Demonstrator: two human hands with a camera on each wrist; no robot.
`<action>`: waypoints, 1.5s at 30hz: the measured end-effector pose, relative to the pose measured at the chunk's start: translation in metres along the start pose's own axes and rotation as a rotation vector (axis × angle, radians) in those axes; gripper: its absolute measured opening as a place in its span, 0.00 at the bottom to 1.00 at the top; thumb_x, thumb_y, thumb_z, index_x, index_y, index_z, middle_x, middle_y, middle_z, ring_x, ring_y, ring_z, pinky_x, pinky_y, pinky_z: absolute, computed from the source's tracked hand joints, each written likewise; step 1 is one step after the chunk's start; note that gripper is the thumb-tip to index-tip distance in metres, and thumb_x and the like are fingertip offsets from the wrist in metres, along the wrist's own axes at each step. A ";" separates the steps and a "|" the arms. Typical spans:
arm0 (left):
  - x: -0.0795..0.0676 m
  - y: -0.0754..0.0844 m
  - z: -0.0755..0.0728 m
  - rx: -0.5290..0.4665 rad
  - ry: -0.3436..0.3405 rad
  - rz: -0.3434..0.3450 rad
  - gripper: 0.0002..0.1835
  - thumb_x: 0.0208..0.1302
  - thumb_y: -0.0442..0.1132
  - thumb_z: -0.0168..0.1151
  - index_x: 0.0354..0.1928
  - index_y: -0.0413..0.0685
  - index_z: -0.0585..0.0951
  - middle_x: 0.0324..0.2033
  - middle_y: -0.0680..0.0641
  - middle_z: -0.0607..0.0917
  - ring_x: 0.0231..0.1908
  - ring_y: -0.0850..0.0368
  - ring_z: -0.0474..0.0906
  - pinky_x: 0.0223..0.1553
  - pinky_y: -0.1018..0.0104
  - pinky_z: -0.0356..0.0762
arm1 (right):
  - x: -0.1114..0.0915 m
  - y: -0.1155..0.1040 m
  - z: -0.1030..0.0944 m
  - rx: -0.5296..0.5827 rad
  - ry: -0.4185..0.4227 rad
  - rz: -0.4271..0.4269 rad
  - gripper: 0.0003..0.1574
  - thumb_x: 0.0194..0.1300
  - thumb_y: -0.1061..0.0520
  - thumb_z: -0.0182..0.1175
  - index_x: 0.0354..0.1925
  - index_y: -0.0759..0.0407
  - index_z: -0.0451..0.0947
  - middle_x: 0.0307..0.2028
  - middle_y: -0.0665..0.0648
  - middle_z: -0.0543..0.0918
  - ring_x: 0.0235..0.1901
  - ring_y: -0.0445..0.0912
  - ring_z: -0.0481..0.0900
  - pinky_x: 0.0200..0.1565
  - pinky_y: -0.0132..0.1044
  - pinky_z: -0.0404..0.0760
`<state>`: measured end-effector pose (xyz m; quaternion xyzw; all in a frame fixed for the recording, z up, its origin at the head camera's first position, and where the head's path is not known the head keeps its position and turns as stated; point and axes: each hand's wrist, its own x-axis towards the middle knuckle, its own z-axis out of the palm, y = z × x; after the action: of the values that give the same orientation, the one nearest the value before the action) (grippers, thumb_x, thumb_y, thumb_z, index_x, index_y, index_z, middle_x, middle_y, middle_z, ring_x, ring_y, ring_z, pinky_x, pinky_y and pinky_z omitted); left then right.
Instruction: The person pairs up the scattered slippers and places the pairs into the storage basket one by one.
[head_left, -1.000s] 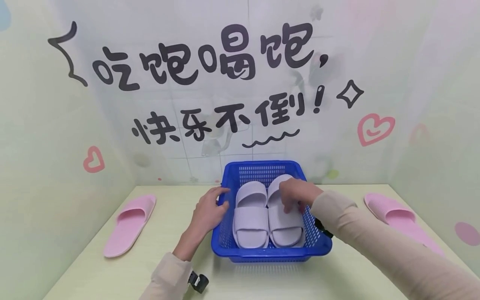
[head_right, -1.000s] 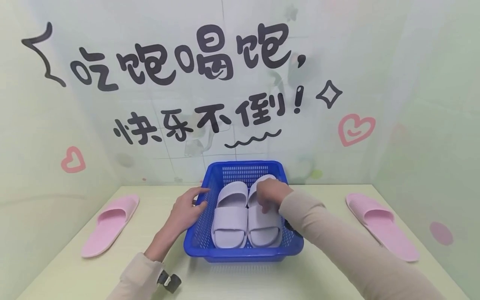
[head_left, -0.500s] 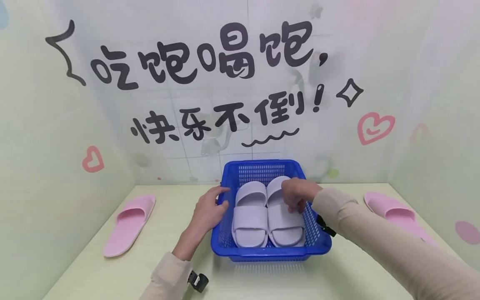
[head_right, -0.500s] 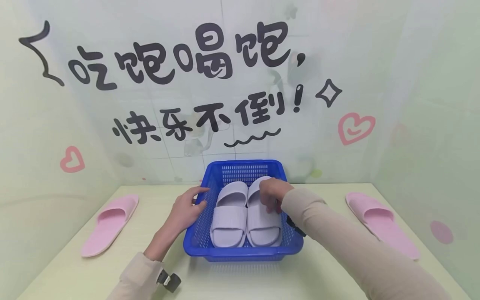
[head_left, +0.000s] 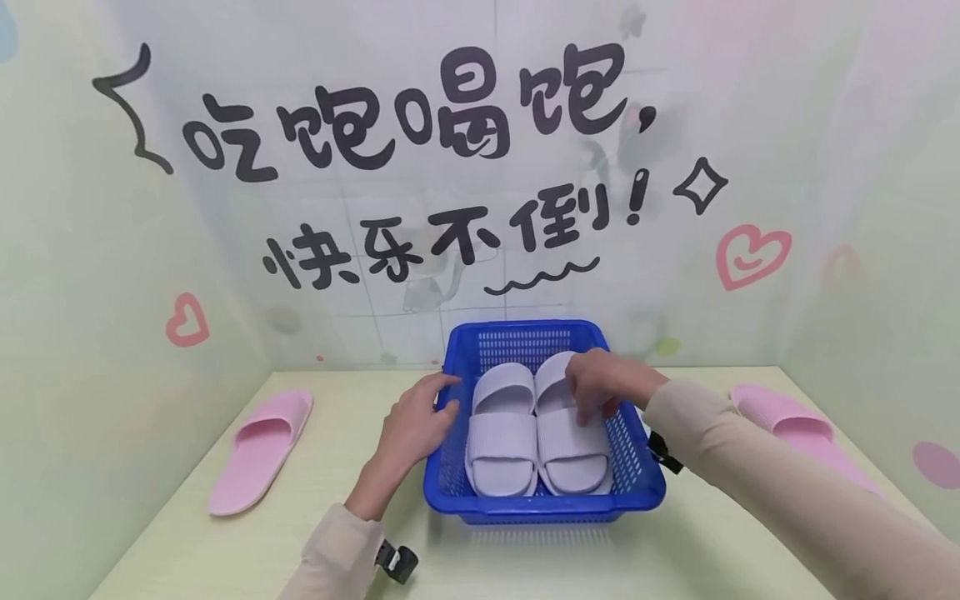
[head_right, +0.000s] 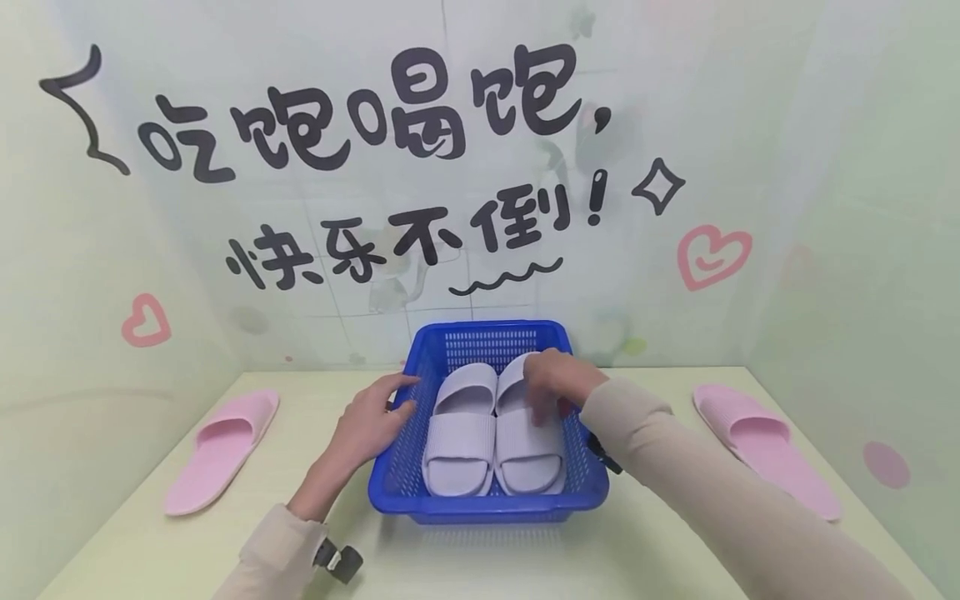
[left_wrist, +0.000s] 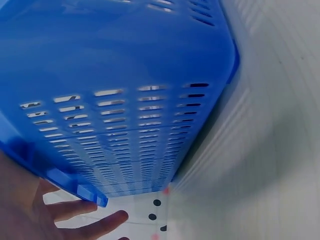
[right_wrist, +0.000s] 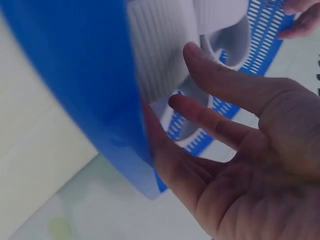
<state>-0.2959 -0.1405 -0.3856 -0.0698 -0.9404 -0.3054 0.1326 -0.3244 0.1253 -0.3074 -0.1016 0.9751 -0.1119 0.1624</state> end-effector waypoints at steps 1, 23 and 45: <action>0.000 0.000 0.000 0.006 -0.003 0.004 0.19 0.64 0.48 0.56 0.57 0.60 0.79 0.63 0.50 0.75 0.52 0.46 0.81 0.44 0.44 0.79 | -0.002 0.002 -0.003 -0.020 0.032 -0.040 0.16 0.47 0.57 0.74 0.33 0.59 0.78 0.34 0.57 0.79 0.25 0.47 0.81 0.25 0.35 0.82; 0.004 -0.112 -0.086 0.416 0.044 0.171 0.31 0.65 0.39 0.52 0.71 0.52 0.62 0.55 0.33 0.77 0.40 0.38 0.80 0.23 0.55 0.77 | -0.056 0.218 -0.021 -0.231 0.373 -0.172 0.16 0.58 0.50 0.66 0.41 0.57 0.78 0.33 0.55 0.81 0.34 0.49 0.79 0.36 0.51 0.80; -0.006 -0.231 -0.152 0.464 -0.280 0.189 0.33 0.49 0.26 0.60 0.61 0.51 0.71 0.38 0.39 0.76 0.30 0.50 0.71 0.26 0.59 0.69 | -0.071 0.281 0.023 -0.130 0.149 -0.051 0.36 0.69 0.37 0.48 0.63 0.59 0.69 0.51 0.78 0.75 0.50 0.74 0.73 0.43 0.67 0.72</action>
<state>-0.3080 -0.4162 -0.3974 -0.1664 -0.9836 -0.0559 0.0417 -0.2967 0.4062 -0.3786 -0.1283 0.9867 -0.0596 0.0795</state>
